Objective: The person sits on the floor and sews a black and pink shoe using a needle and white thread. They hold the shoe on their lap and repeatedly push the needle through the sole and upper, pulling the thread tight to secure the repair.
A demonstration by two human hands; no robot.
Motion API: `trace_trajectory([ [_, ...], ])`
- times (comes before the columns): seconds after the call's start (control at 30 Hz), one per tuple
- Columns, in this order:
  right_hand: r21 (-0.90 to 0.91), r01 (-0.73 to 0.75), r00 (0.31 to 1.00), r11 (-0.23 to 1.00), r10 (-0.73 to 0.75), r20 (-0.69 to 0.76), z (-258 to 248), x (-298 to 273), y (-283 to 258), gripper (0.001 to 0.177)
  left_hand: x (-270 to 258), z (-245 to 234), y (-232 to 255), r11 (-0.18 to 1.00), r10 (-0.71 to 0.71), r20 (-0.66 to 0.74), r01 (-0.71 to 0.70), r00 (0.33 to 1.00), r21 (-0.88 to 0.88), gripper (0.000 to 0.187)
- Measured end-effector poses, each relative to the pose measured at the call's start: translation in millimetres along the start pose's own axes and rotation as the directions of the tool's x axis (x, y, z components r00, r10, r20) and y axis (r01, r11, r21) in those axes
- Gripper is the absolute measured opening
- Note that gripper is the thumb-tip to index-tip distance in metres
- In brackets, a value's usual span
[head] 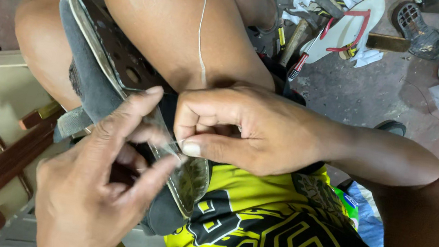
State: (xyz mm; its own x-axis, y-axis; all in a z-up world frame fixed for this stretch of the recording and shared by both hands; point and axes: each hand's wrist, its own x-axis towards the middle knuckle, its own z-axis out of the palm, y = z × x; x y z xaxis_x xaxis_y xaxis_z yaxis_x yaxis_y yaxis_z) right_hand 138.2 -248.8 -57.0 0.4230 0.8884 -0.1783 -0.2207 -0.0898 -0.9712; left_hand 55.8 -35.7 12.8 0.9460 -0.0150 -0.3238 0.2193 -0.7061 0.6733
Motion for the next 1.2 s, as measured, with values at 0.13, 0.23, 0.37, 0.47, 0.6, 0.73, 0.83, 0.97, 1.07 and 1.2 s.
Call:
trace_trajectory([
  [0.13,-0.318,-0.061,0.995,0.946,0.035,-0.089,8.2,18.9,-16.0,0.020,5.6,4.2,3.7,0.993,0.055,-0.044,-0.050,0.997,0.111,0.089],
  [0.23,-0.568,0.108,0.967,0.816,-0.219,-0.131,10.7,28.5,-15.5,0.020,3.4,7.0,4.9,0.994,0.070,-0.095,-0.061,0.993,0.087,0.100],
  [0.37,-0.484,0.095,0.973,0.870,-0.184,-0.142,-33.3,27.4,12.5,0.017,-1.7,7.3,6.7,0.997,0.008,-0.099,0.000,0.995,0.079,0.112],
  [0.47,-0.267,-0.096,0.975,0.959,0.037,-0.221,-94.8,27.9,44.5,0.015,-3.3,7.9,8.2,0.998,-0.009,-0.108,0.015,0.994,0.056,0.114],
  [0.6,0.237,-0.092,0.873,0.967,0.193,-0.447,-119.0,9.3,95.9,0.013,0.5,6.0,7.3,0.999,0.042,-0.120,-0.039,0.992,0.022,0.112],
  [0.73,0.504,0.270,0.661,0.820,0.223,-0.717,-43.5,2.6,135.0,0.011,0.9,6.1,7.5,0.999,0.031,-0.143,-0.035,0.989,-0.028,0.109],
  [0.83,0.345,0.323,0.567,0.881,0.111,-0.816,-11.7,-10.0,125.7,0.020,3.4,6.3,9.5,0.999,0.034,-0.139,-0.036,0.990,-0.009,0.109],
  [0.97,-0.070,0.013,0.792,0.997,-0.053,-0.608,10.3,-43.0,82.3,0.024,5.1,6.9,13.0,0.997,-0.006,-0.144,-0.005,0.990,-0.073,0.105],
  [1.07,-0.533,-0.218,0.896,0.817,-0.049,-0.441,19.2,-41.6,44.4,0.035,4.1,5.6,12.5,0.996,0.023,-0.161,-0.036,0.987,-0.078,0.103],
  [1.2,-0.644,0.028,0.924,0.764,-0.266,-0.276,32.0,-20.1,22.7,0.032,-3.5,8.2,4.9,0.983,0.146,-0.176,-0.162,0.974,-0.081,0.087],
])
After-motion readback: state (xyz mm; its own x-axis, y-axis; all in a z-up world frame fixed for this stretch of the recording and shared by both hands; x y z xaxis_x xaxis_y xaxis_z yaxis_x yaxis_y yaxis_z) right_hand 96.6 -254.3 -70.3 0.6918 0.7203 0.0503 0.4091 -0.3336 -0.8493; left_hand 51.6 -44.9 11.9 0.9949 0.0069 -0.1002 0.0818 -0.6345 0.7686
